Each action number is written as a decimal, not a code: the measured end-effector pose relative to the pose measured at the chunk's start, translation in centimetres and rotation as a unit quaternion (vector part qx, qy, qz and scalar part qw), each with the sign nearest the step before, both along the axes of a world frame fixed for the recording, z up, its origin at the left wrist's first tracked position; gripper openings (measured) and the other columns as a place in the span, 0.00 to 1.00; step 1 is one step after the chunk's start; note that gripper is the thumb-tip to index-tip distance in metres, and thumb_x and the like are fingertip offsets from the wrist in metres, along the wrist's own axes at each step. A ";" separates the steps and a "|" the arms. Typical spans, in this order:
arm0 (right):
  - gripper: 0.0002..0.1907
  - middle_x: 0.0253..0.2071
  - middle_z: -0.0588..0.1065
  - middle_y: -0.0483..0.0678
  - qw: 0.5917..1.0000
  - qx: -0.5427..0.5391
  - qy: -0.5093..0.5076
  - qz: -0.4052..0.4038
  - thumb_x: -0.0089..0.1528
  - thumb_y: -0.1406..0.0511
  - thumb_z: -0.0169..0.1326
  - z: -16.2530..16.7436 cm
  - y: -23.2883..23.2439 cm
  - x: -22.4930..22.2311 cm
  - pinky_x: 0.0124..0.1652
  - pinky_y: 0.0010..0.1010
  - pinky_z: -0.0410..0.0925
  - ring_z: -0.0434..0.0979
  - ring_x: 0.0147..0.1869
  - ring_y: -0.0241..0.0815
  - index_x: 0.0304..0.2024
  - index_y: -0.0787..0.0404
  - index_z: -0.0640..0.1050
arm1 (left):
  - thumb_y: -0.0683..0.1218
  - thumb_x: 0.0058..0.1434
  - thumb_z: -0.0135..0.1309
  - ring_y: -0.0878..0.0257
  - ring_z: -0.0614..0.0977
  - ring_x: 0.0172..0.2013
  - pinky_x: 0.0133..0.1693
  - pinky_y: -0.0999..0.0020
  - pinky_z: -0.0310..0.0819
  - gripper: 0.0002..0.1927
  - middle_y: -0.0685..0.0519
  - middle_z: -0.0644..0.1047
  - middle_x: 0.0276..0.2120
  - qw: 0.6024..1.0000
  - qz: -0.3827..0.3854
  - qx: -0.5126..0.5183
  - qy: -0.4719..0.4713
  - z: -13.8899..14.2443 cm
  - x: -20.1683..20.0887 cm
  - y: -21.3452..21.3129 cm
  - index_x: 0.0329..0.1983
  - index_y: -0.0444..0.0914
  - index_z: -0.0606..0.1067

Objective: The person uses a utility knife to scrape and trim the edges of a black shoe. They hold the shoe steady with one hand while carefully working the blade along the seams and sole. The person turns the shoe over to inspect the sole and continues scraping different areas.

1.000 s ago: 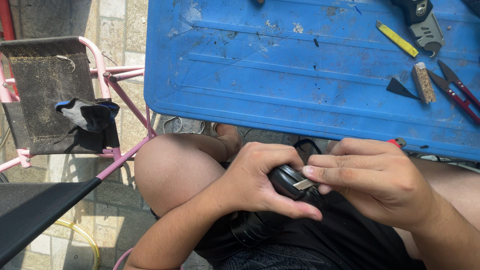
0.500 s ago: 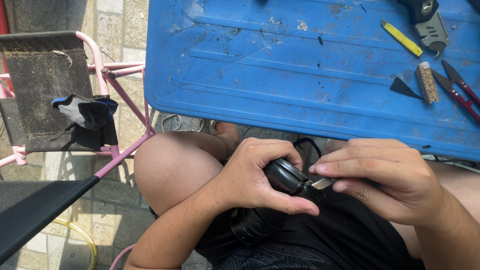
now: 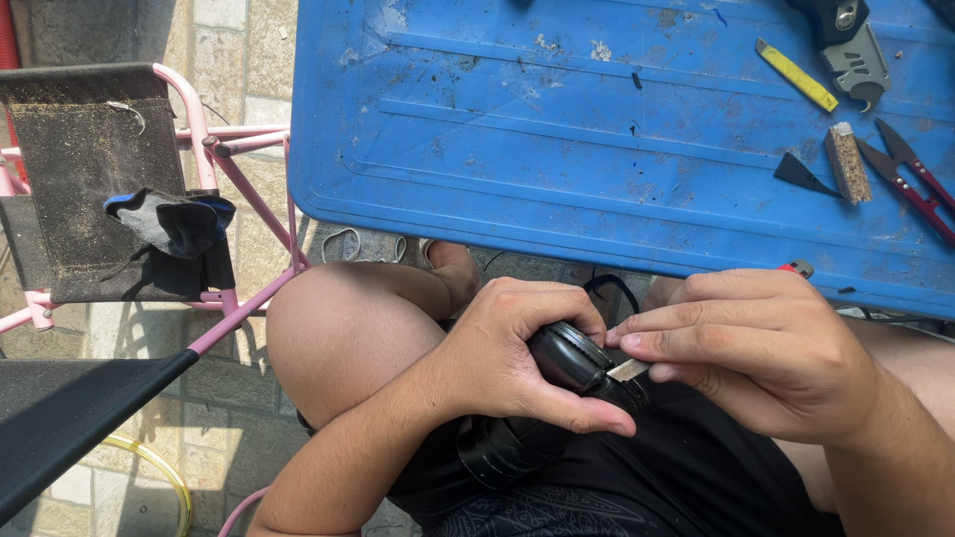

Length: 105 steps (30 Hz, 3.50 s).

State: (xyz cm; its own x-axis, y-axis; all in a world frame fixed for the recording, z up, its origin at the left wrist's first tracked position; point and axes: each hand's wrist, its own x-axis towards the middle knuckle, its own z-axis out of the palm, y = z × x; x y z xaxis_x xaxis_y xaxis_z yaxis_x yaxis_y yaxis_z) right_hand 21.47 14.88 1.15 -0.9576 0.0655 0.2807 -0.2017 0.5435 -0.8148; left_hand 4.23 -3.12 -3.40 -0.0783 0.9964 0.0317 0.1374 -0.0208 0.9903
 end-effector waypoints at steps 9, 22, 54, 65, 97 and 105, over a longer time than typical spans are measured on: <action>0.13 0.39 0.82 0.49 1.000 0.011 0.026 -0.006 0.55 0.71 0.63 -0.1 -0.4 -0.2 0.36 0.28 0.75 0.82 0.37 0.43 0.43 0.66 0.81 | 0.62 0.47 0.73 0.72 0.83 0.26 0.32 0.76 0.76 0.25 0.58 0.79 0.26 1.000 -0.012 -0.017 0.007 0.0 0.1 0.2 0.34 0.41 0.77; 0.13 0.41 0.83 0.50 0.999 -0.032 -0.001 0.016 0.53 0.71 0.63 -0.5 0.3 0.0 0.33 0.26 0.73 0.81 0.35 0.41 0.42 0.65 0.82 | 0.62 0.48 0.73 0.72 0.84 0.28 0.34 0.76 0.78 0.25 0.59 0.79 0.28 1.000 -0.002 -0.014 0.015 -0.2 0.3 0.2 0.35 0.41 0.78; 0.17 0.39 0.80 0.50 0.987 -0.131 -0.045 -0.081 0.56 0.70 0.64 -2.0 -1.3 1.4 0.39 0.25 0.73 0.82 0.41 0.37 0.48 0.66 0.78 | 0.64 0.45 0.71 0.71 0.84 0.36 0.40 0.75 0.77 0.29 0.59 0.81 0.33 0.997 0.060 -0.024 -0.037 -0.8 -0.8 -0.2 0.39 0.40 0.78; 0.12 0.33 0.79 0.50 0.988 0.088 -0.002 -0.125 0.53 0.68 0.68 -0.8 -1.4 0.0 0.29 0.27 0.69 0.78 0.32 0.40 0.35 0.65 0.79 | 0.69 0.50 0.65 0.66 0.84 0.29 0.31 0.72 0.79 0.31 0.56 0.78 0.30 0.965 0.153 -0.017 0.212 0.6 2.7 0.1 0.38 0.39 0.74; 0.05 0.38 0.78 0.52 0.988 0.015 -0.077 -0.129 0.64 0.69 0.55 -2.3 -0.7 0.7 0.30 0.24 0.71 0.78 0.31 0.34 0.39 0.64 0.72 | 0.73 0.48 0.61 0.63 0.87 0.36 0.38 0.71 0.83 0.46 0.51 0.79 0.36 0.961 0.159 -0.029 0.223 -1.3 2.6 0.2 0.54 0.35 0.64; 0.04 0.39 0.75 0.49 0.963 -0.081 -0.026 -0.257 0.71 0.68 0.45 -1.9 0.2 2.2 0.32 0.17 0.65 0.68 0.32 0.25 0.42 0.63 0.68 | 0.72 0.48 0.63 0.64 0.86 0.34 0.36 0.71 0.82 0.43 0.54 0.79 0.32 0.963 0.161 -0.031 0.216 -0.4 2.1 0.7 0.51 0.36 0.66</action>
